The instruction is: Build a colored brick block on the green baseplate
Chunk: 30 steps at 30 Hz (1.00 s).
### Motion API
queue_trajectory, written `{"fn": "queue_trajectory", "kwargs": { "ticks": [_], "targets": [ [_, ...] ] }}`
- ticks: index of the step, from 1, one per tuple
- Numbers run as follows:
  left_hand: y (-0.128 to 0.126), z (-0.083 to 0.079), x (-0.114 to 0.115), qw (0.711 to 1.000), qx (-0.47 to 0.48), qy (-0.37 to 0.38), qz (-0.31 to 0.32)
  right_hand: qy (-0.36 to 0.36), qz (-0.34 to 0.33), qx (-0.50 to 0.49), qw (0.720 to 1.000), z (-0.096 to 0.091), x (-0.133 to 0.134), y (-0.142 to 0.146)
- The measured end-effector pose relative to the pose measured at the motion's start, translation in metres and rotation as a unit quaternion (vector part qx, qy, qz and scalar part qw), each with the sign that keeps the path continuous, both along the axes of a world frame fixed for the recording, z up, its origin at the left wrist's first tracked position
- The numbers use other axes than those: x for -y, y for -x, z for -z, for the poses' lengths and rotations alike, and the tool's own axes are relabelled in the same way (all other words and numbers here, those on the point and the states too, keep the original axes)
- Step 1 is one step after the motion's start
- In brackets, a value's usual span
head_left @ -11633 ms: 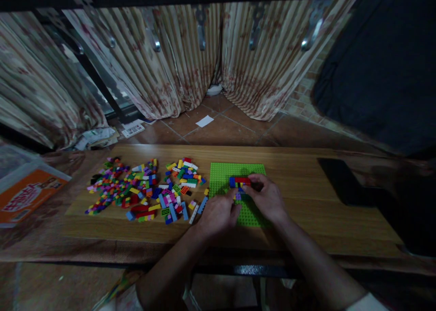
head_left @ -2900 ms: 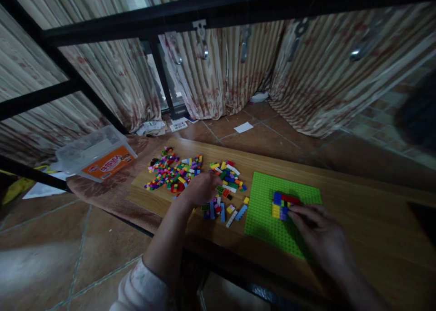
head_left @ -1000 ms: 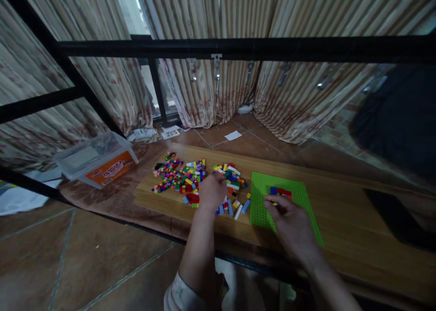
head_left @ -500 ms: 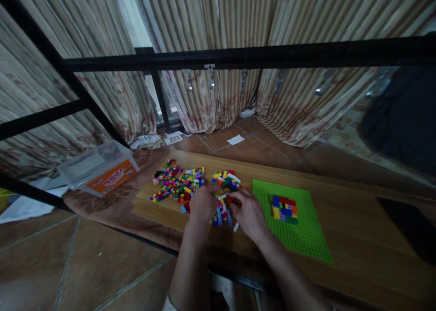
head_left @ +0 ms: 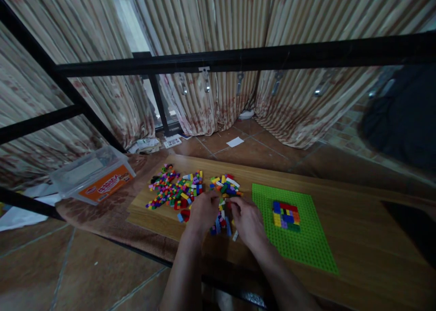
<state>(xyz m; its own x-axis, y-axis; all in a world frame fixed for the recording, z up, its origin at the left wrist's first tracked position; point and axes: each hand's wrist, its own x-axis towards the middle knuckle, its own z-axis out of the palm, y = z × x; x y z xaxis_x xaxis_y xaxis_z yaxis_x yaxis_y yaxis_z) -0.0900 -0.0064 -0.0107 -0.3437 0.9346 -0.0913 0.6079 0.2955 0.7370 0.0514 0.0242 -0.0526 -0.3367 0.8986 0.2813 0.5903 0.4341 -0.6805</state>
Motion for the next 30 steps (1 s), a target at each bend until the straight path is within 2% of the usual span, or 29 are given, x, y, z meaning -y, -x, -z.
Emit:
{"fn": "queue_trajectory", "kwargs": {
  "ticks": [4, 8, 11, 14, 17, 21, 24, 26, 28, 30],
  "targets": [
    [0.003, 0.004, -0.001, 0.999, 0.018, -0.040, 0.026, 0.073, 0.073, -0.112, 0.988, 0.000, -0.007, -0.010],
    [0.005, 0.006, -0.002, 0.999, 0.029, -0.035, 0.005, 0.083, 0.090, -0.117, 0.986, -0.005, -0.011, -0.018],
    [0.004, 0.004, -0.002, 0.999, 0.022, -0.023, 0.001, 0.084, 0.054, -0.083, 0.991, -0.009, -0.008, -0.020],
    [0.003, 0.002, -0.001, 1.000, 0.004, -0.016, -0.002, 0.084, -0.029, -0.044, 0.995, -0.012, -0.002, -0.016],
    [0.001, -0.002, 0.000, 1.000, -0.022, 0.000, -0.014, 0.047, -0.085, -0.002, 0.995, -0.009, 0.003, -0.007],
    [0.002, -0.002, -0.001, 0.999, -0.035, 0.012, -0.013, 0.030, -0.090, 0.013, 0.995, -0.003, 0.004, 0.002],
    [0.004, 0.002, -0.002, 1.000, 0.005, -0.009, -0.005, 0.079, -0.046, -0.076, 0.993, -0.002, 0.000, 0.000],
    [0.005, 0.006, -0.003, 0.997, 0.064, -0.032, 0.000, 0.152, -0.002, -0.203, 0.967, -0.003, -0.004, -0.003],
    [0.002, 0.007, -0.004, 0.987, 0.153, -0.046, 0.000, 0.242, 0.021, -0.341, 0.908, -0.007, -0.006, -0.008],
    [-0.004, 0.004, -0.004, 0.966, 0.255, -0.044, -0.002, 0.314, 0.013, -0.445, 0.839, -0.012, -0.008, -0.011]
  ]
}}
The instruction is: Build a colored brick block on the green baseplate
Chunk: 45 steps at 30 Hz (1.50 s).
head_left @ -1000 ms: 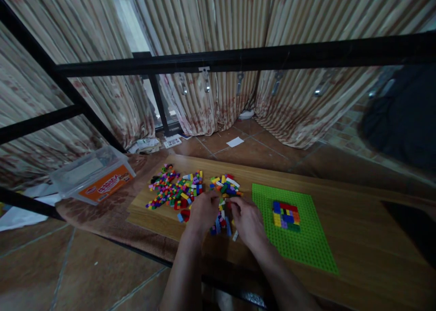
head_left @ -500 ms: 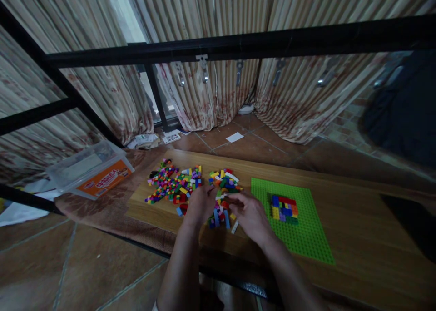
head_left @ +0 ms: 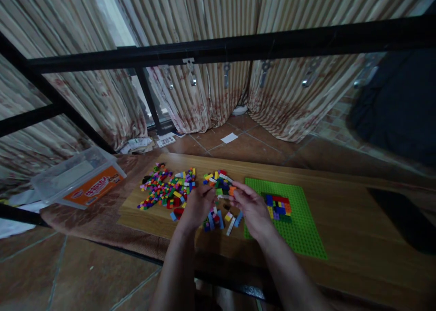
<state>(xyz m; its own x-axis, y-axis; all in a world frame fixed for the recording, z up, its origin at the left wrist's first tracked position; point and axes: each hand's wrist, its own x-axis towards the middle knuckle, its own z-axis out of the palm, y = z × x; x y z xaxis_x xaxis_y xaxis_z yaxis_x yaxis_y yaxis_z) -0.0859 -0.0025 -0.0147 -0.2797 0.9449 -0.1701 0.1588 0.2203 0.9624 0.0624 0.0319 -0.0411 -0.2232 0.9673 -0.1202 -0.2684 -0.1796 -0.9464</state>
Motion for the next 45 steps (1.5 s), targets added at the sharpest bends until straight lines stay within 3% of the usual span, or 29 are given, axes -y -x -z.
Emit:
{"fn": "queue_trajectory", "kwargs": {
  "ticks": [4, 8, 13, 19, 27, 32, 38, 45],
  "targets": [
    [-0.016, -0.013, 0.002, 0.988, 0.153, 0.007, 0.007, 0.087, 0.003, -0.137, 0.987, -0.009, 0.001, -0.002],
    [-0.023, -0.021, 0.003, 0.978, 0.206, 0.017, 0.017, 0.138, 0.021, -0.219, 0.966, -0.012, 0.003, -0.001],
    [-0.025, -0.019, 0.002, 0.972, 0.231, 0.027, 0.034, 0.137, 0.010, -0.280, 0.950, -0.013, 0.003, -0.001],
    [-0.027, -0.020, 0.002, 0.969, 0.236, 0.026, 0.069, 0.114, 0.033, -0.280, 0.953, -0.014, 0.004, -0.001],
    [-0.028, -0.020, 0.002, 0.969, 0.225, 0.041, 0.095, 0.046, 0.041, -0.226, 0.972, -0.023, 0.008, -0.009],
    [-0.036, -0.021, 0.002, 0.971, 0.212, 0.040, 0.100, -0.028, 0.040, -0.121, 0.991, -0.024, 0.007, -0.024],
    [-0.064, -0.015, 0.001, 0.975, 0.171, 0.066, 0.126, -0.110, 0.055, 0.061, 0.991, -0.027, 0.002, -0.081],
    [-0.099, 0.006, -0.002, 0.978, 0.096, 0.070, 0.169, -0.078, 0.199, 0.109, 0.971, -0.015, -0.019, -0.150]
  ]
}}
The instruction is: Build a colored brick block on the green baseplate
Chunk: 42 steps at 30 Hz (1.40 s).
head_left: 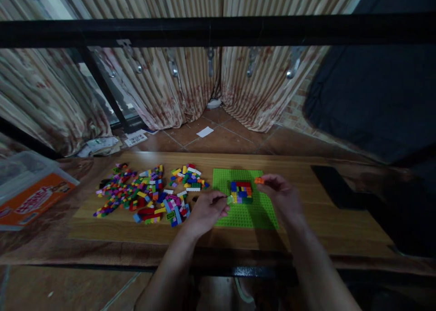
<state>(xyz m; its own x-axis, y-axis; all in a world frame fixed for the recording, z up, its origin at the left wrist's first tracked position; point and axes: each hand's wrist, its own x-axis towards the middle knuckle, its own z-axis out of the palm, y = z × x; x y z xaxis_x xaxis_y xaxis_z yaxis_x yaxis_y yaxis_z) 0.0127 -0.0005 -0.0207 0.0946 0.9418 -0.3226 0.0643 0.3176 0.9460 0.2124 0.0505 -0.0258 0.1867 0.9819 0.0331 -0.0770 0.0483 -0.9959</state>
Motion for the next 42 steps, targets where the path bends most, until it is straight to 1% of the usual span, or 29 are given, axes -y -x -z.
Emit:
{"fn": "queue_trajectory", "kwargs": {
  "ticks": [2, 5, 8, 10, 13, 18, 23, 28, 31, 36, 42],
  "targets": [
    [-0.007, 0.008, -0.003, 1.000, -0.017, -0.018, 0.004, 0.015, 0.007, 0.020, 1.000, 0.006, -0.003, -0.004],
    [-0.012, 0.021, -0.010, 0.998, -0.049, -0.039, -0.002, 0.018, -0.004, 0.060, 0.998, 0.010, -0.003, -0.001],
    [-0.012, 0.030, -0.017, 0.992, -0.100, -0.071, -0.002, 0.010, -0.005, 0.099, 0.995, 0.009, -0.001, 0.005],
    [-0.012, 0.032, -0.019, 0.985, -0.147, -0.095, 0.005, 0.008, -0.011, 0.116, 0.993, 0.006, 0.000, 0.007],
    [-0.013, 0.029, -0.019, 0.971, -0.209, -0.116, 0.013, 0.010, -0.031, 0.130, 0.991, 0.004, 0.002, 0.007],
    [-0.017, 0.020, -0.020, 0.953, -0.268, -0.140, 0.004, 0.006, -0.053, 0.137, 0.989, 0.005, 0.004, 0.004],
    [-0.023, 0.015, -0.024, 0.933, -0.328, -0.148, 0.002, 0.014, -0.052, 0.122, 0.991, 0.008, 0.003, 0.003],
    [-0.029, 0.014, -0.024, 0.920, -0.366, -0.139, 0.005, 0.016, -0.043, 0.130, 0.990, 0.005, 0.003, 0.003],
    [-0.031, 0.014, -0.025, 0.915, -0.379, -0.140, 0.000, 0.015, -0.042, 0.131, 0.990, 0.004, 0.003, 0.004],
    [-0.033, 0.014, -0.026, 0.915, -0.377, -0.142, -0.008, 0.019, -0.046, 0.130, 0.990, 0.005, 0.003, 0.004],
    [-0.035, 0.012, -0.023, 0.919, -0.361, -0.158, -0.015, 0.044, -0.031, 0.184, 0.981, 0.008, 0.001, 0.000]
  ]
}}
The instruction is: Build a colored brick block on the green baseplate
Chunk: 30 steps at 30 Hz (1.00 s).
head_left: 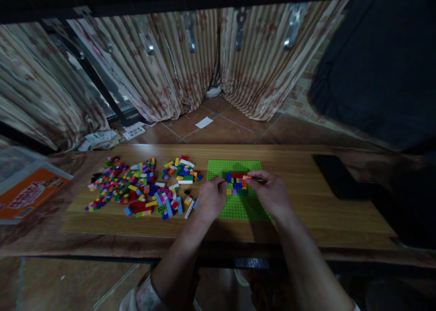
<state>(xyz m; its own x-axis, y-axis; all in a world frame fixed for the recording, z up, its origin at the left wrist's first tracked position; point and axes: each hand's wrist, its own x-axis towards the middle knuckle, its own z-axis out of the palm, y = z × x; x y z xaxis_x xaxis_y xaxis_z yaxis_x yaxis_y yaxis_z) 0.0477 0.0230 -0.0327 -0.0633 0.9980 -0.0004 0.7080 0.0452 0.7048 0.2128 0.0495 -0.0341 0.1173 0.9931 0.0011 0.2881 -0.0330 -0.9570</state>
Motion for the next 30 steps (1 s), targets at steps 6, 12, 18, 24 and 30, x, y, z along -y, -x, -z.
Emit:
{"fn": "queue_trajectory", "kwargs": {
  "ticks": [6, 12, 18, 24, 30],
  "targets": [
    [-0.003, -0.001, -0.001, 1.000, -0.028, 0.008, -0.008, -0.001, -0.010, 0.016, 1.000, 0.001, -0.001, -0.001],
    [-0.006, -0.001, -0.001, 1.000, -0.019, 0.001, -0.001, 0.008, -0.009, 0.016, 1.000, -0.001, -0.001, 0.001],
    [-0.011, 0.002, -0.003, 1.000, 0.017, 0.001, -0.027, -0.001, -0.011, 0.004, 1.000, 0.006, -0.002, 0.000],
    [-0.012, 0.003, -0.005, 1.000, 0.000, -0.011, -0.029, -0.007, -0.022, -0.008, 1.000, 0.012, -0.004, -0.003],
    [-0.012, 0.005, -0.005, 0.999, -0.007, -0.017, -0.029, 0.001, -0.022, -0.018, 1.000, 0.010, -0.003, -0.002]
  ]
}}
